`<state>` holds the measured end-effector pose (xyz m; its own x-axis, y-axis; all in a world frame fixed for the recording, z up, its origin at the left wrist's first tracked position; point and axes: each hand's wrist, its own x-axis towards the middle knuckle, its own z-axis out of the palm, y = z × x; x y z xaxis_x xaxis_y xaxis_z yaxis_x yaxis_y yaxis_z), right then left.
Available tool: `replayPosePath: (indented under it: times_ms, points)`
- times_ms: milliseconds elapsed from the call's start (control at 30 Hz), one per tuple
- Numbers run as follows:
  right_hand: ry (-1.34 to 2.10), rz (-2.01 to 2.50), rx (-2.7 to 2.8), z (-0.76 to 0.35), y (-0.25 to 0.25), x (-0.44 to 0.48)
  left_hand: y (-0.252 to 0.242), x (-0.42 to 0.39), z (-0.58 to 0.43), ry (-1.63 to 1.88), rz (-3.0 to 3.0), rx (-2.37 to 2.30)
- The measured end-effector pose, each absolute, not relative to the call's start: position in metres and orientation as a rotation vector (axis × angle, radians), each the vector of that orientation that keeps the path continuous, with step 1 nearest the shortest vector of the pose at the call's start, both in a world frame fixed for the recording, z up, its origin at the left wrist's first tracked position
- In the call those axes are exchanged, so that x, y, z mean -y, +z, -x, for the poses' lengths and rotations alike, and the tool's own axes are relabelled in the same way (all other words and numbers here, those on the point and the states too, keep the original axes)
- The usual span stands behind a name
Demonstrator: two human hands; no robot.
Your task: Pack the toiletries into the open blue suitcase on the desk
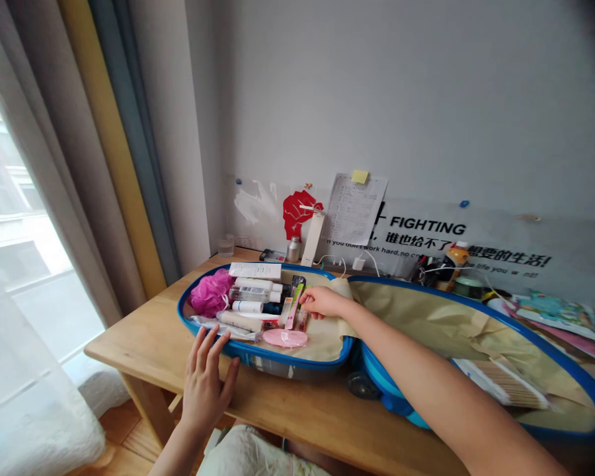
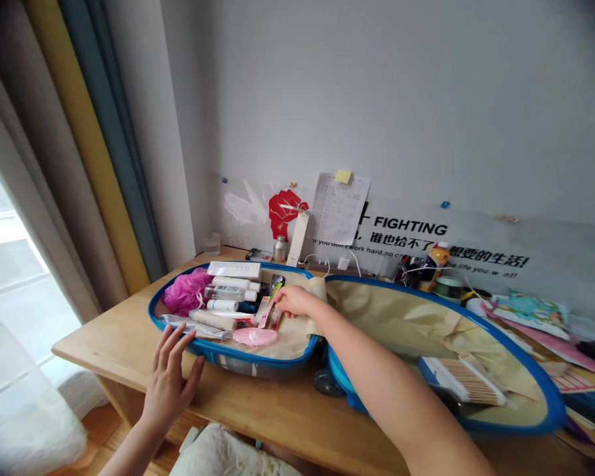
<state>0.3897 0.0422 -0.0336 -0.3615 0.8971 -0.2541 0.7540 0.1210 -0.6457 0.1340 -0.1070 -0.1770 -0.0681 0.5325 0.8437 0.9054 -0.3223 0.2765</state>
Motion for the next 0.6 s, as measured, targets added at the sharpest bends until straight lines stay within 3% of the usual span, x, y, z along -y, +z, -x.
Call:
replayPosePath:
  times_ms: [200,600]
  points:
    - [0.957,1.618,2.092,-0.390,-0.026,-0.046,-0.176,0.107,-0.135,-1.355,1.832,1.533]
    - [0.604,1.691,1.894,-0.501,0.060,-0.034,-0.175,0.107,-0.133,-1.359,1.847,1.500]
